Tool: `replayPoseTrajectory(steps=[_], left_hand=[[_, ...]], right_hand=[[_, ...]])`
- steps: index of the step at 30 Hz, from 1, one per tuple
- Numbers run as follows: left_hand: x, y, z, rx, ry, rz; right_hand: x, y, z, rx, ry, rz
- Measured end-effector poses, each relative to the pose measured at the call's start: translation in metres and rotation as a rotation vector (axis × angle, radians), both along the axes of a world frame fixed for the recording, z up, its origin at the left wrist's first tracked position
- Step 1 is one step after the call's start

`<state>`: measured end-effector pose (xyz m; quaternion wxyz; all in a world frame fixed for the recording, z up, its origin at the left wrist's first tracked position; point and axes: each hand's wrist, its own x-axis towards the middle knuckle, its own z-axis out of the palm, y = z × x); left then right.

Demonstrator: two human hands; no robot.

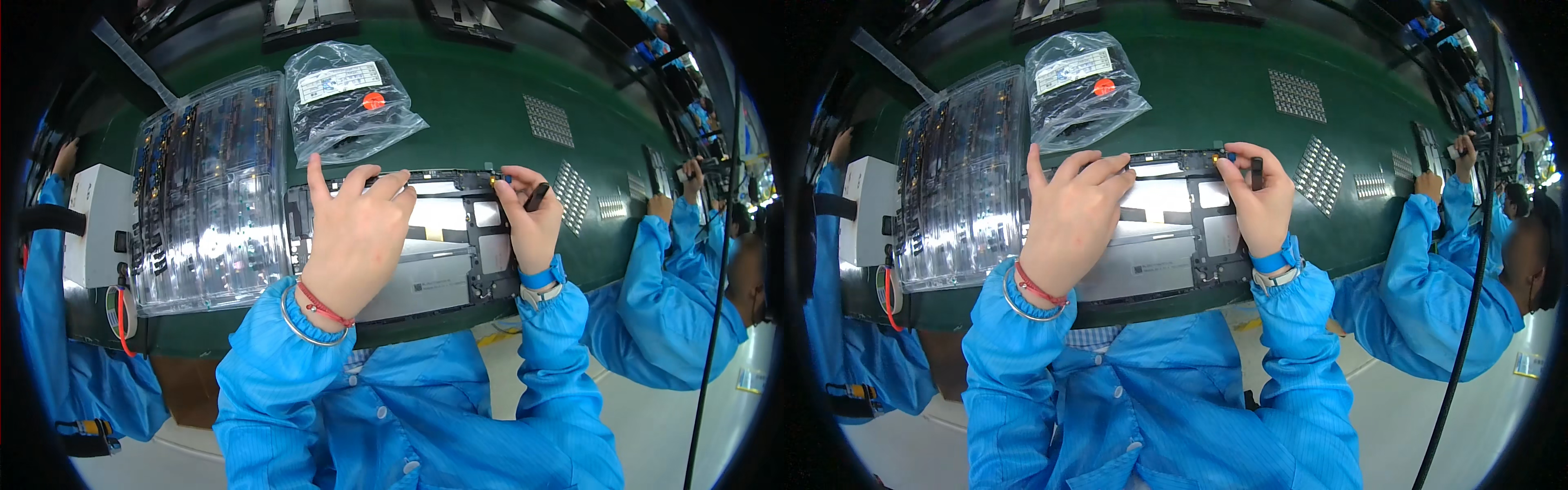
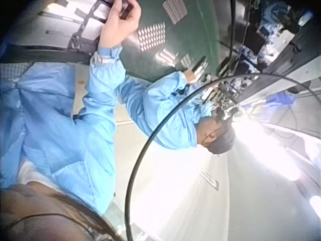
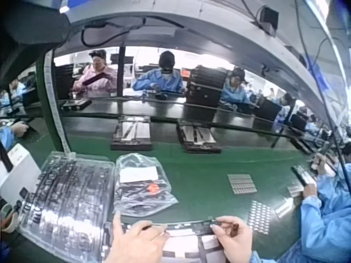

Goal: The person uses a black plastic pry tool to separate and remove a black frame from a silver electronic chassis. They repeat this process on multiple units, placing the separated frames onto a green workbench.

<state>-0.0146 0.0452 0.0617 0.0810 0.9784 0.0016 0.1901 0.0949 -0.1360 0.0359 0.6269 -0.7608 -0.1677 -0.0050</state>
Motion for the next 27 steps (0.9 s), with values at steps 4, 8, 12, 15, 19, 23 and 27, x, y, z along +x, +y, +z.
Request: replayPoseTrajectory(steps=[4,8,12,15,19,23,27], left_hand=[[0.000,0.000,0.000,0.016,0.006,-0.001],[0.002,-0.002,0.001,0.041,0.033,0.014],[0.003,0.000,0.002,0.029,0.040,0.008],[0.003,0.000,0.001,0.041,0.035,0.013],[0.004,0.000,0.001,0.049,0.027,0.001],[0.005,-0.001,0.002,0.092,0.012,-0.005],[0.006,-0.005,0.005,0.185,-0.037,-0.028]], right_hand=[[-0.001,-0.003,0.001,0.108,0.054,0.016],[0.002,0.002,0.004,0.202,0.126,0.007],[0.004,-0.001,-0.001,0.106,0.096,-0.015],[0.007,-0.003,-0.004,-0.017,0.049,-0.041],[0.003,-0.001,0.001,-0.109,-0.027,-0.059],[0.002,-0.001,0.002,-0.175,-0.067,-0.070],[0.001,0.001,0.006,-0.255,-0.107,-0.091]])
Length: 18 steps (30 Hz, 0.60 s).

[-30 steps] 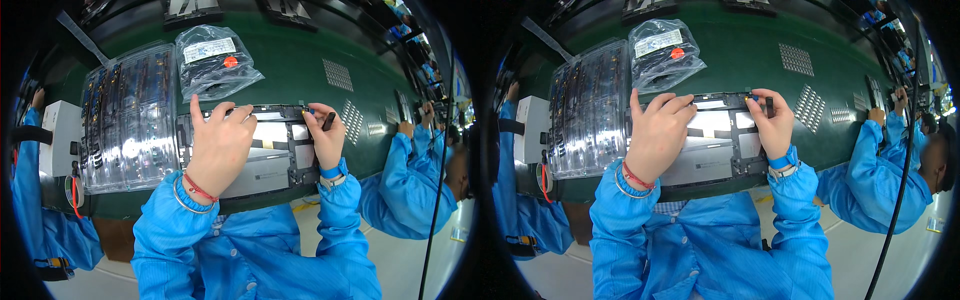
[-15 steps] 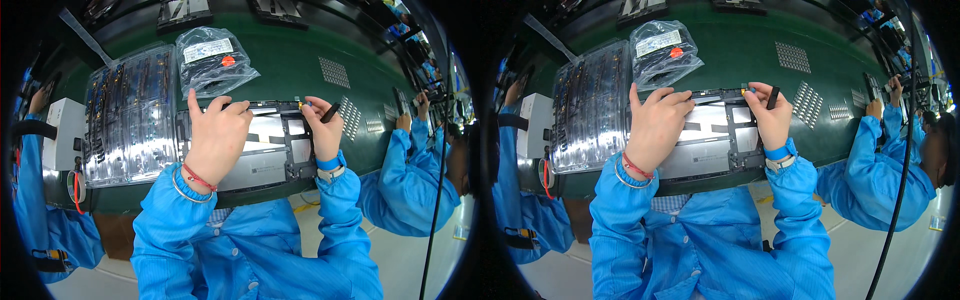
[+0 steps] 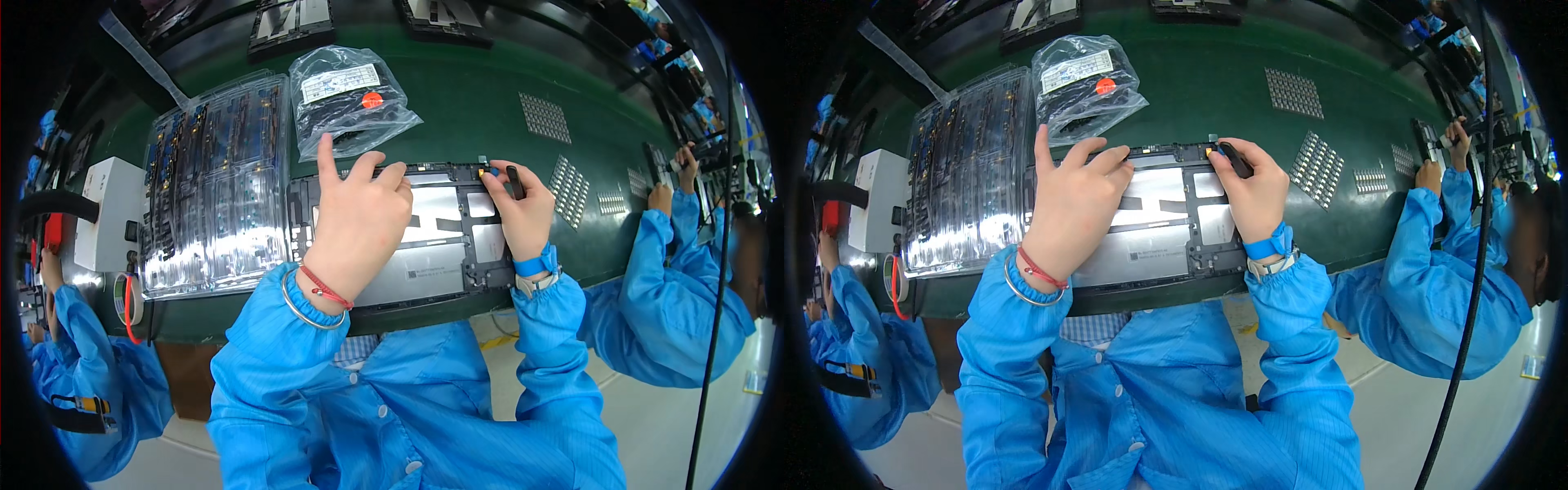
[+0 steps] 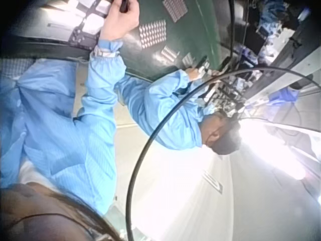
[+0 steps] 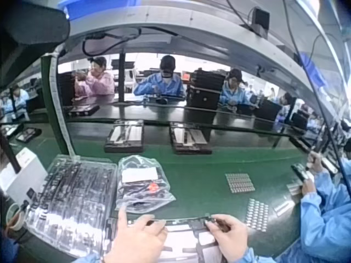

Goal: The person uses a black plastic pry tool to separate and remove a black frame from a silver electronic chassis. They repeat this process on multiple units, placing the separated frames onto a green workbench.

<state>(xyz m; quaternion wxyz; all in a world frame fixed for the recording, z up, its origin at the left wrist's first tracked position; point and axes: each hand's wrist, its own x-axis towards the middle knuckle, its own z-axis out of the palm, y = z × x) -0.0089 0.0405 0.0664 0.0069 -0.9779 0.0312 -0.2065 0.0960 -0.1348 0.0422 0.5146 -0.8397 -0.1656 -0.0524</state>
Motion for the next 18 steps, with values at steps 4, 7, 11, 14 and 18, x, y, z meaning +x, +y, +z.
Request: replayPoseTrajectory(steps=[4,7,11,14,18], left_hand=[[0.003,-0.004,-0.003,0.100,0.014,-0.136],[0.006,-0.004,0.006,0.130,0.102,-0.263],[0.013,-0.006,0.006,0.254,0.105,-0.320],[0.015,-0.014,0.000,0.422,0.078,-0.324],[0.014,-0.020,0.005,0.645,0.132,-0.336]], right_hand=[[0.001,-0.001,-0.007,-0.019,-0.065,0.017],[0.001,-0.002,-0.005,-0.039,-0.083,0.017],[0.001,-0.002,-0.004,-0.028,-0.077,0.016],[0.003,-0.001,-0.007,-0.010,-0.081,0.017],[0.005,0.000,-0.008,-0.007,-0.120,0.039]])
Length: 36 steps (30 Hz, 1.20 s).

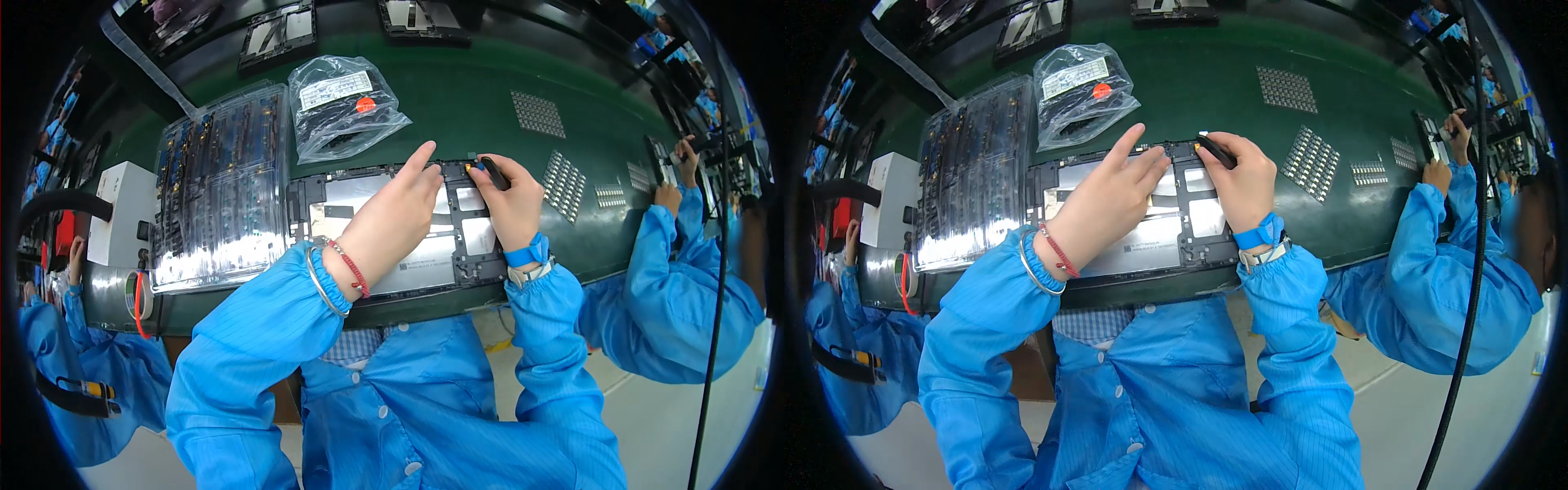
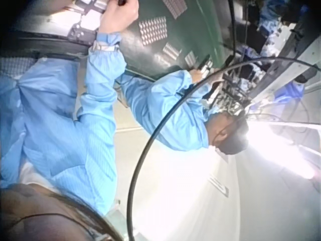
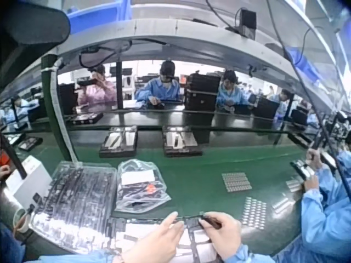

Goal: The person uses a black plastic pry tool to separate and remove a black frame from a silver electronic chassis. They repeat this process on multiple units, placing the separated frames onto a green workbench.

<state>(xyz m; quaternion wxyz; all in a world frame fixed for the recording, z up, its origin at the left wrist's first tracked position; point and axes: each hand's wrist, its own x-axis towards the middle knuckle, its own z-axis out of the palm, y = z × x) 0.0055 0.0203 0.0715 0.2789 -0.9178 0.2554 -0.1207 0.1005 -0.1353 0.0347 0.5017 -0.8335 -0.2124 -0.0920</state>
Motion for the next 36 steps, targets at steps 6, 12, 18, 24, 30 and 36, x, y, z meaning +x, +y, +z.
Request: replayPoseTrajectory(steps=[6,12,18,24,30,36], left_hand=[[-0.024,0.011,-0.004,-0.420,-0.067,0.203],[-0.099,0.000,0.019,-1.207,0.152,0.323],[-0.151,-0.035,-0.026,-2.511,0.897,0.119],[-0.157,-0.028,-0.042,-3.223,1.189,0.367],[-0.155,-0.019,-0.045,-3.297,1.198,0.240],[-0.160,-0.023,-0.047,-3.352,1.099,0.217]], right_hand=[[-0.007,-0.010,0.028,0.090,-0.089,0.009],[-0.011,-0.004,0.056,-0.324,-0.137,0.478],[-0.003,0.040,0.038,-0.599,-0.403,0.608],[-0.010,0.049,0.031,-0.807,-0.560,0.557],[-0.006,0.048,0.029,-0.682,-0.389,0.579],[0.003,0.045,0.031,-0.595,-0.261,0.609]])
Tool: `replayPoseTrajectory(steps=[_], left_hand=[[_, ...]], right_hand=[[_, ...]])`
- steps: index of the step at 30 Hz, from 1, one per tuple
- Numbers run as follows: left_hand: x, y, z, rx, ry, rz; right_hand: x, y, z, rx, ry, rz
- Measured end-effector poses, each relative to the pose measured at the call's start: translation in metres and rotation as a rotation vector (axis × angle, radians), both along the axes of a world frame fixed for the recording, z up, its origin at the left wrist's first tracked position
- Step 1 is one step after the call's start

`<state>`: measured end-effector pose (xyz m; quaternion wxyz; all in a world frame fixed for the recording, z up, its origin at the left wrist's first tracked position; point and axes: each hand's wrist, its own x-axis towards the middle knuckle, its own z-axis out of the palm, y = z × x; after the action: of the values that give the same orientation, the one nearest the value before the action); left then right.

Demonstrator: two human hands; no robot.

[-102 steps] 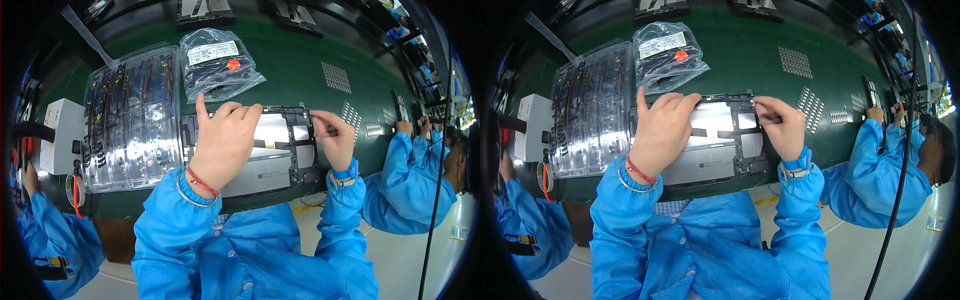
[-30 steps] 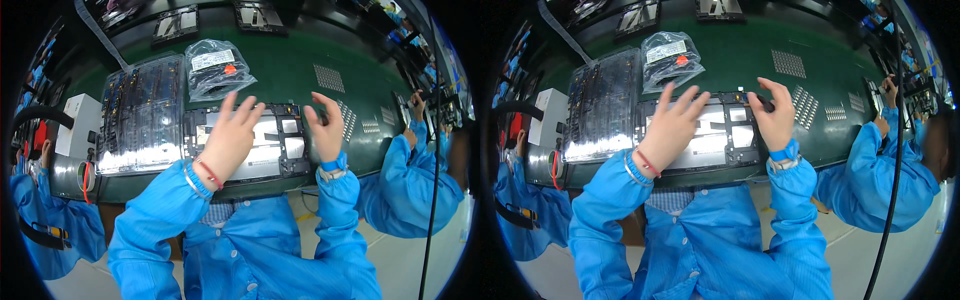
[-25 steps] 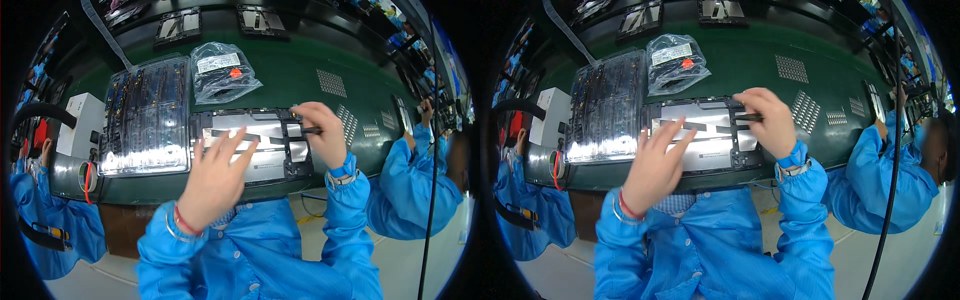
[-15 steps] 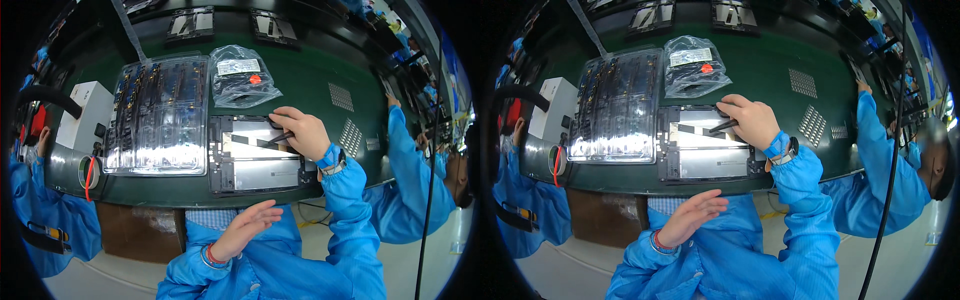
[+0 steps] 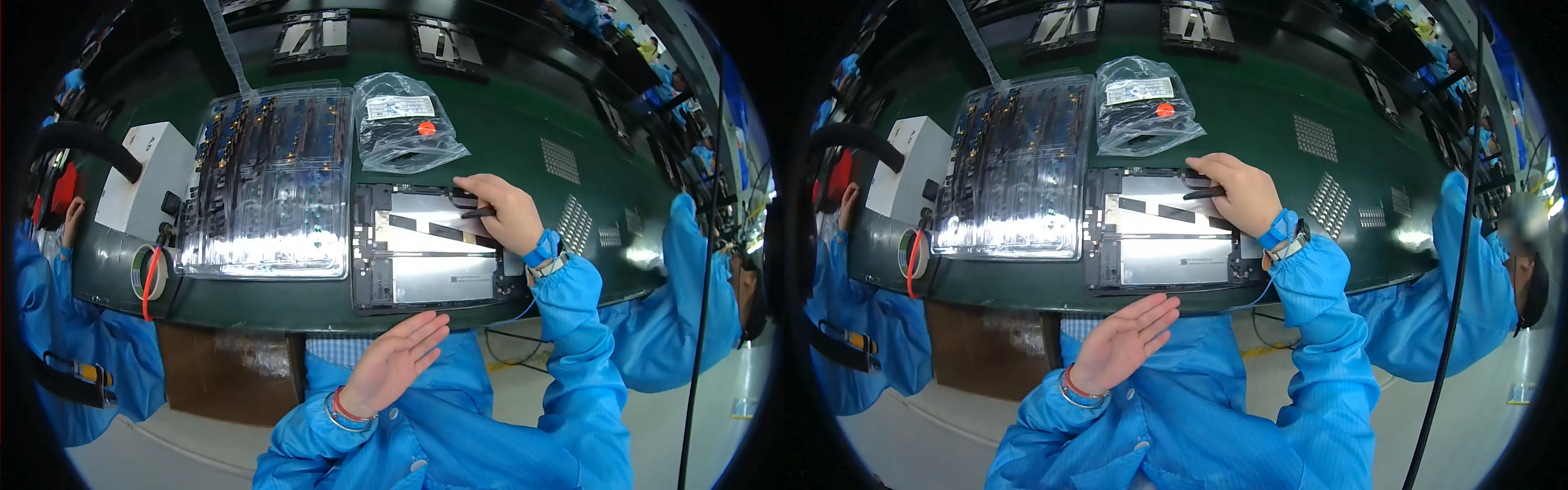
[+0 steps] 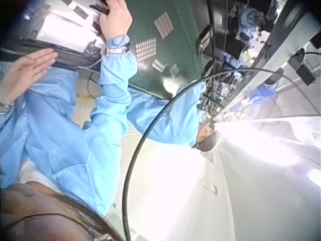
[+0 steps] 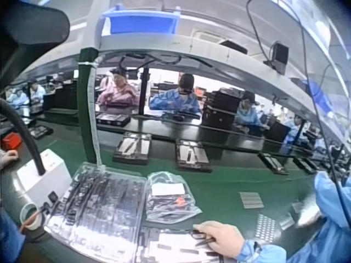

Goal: The person uses a black plastic pry tool to separate and remove a black frame from a silver electronic chassis. They repeat this process on multiple units, placing the separated frames onto a green workbench.

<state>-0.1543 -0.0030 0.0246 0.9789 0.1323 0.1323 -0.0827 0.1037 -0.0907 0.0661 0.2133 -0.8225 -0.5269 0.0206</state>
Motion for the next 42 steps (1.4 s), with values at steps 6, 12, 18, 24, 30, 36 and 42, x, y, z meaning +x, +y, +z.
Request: replayPoseTrajectory(steps=[6,12,18,24,30,36,42], left_hand=[[0.001,-0.012,-0.005,-0.020,0.003,0.094],[-0.004,-0.016,-0.041,-0.176,-0.179,0.147],[0.016,-0.046,0.007,0.403,0.049,0.380],[0.040,-0.056,0.058,1.142,-0.247,0.486],[0.064,-0.045,0.107,1.888,-0.642,0.636],[0.048,-0.062,0.096,2.365,-0.385,0.700],[0.041,-0.065,0.091,2.496,-0.282,0.739]], right_hand=[[-0.010,-0.002,0.000,-0.146,-0.371,0.088],[-0.029,-0.019,0.014,-0.173,-0.256,0.153],[-0.030,-0.030,0.027,-0.153,0.023,0.138],[-0.056,-0.037,0.060,0.354,0.194,-0.096],[-0.047,-0.020,0.058,0.890,-0.170,0.103],[-0.047,-0.017,0.054,0.953,-0.218,0.110],[-0.046,-0.018,0.054,0.962,-0.221,0.122]])
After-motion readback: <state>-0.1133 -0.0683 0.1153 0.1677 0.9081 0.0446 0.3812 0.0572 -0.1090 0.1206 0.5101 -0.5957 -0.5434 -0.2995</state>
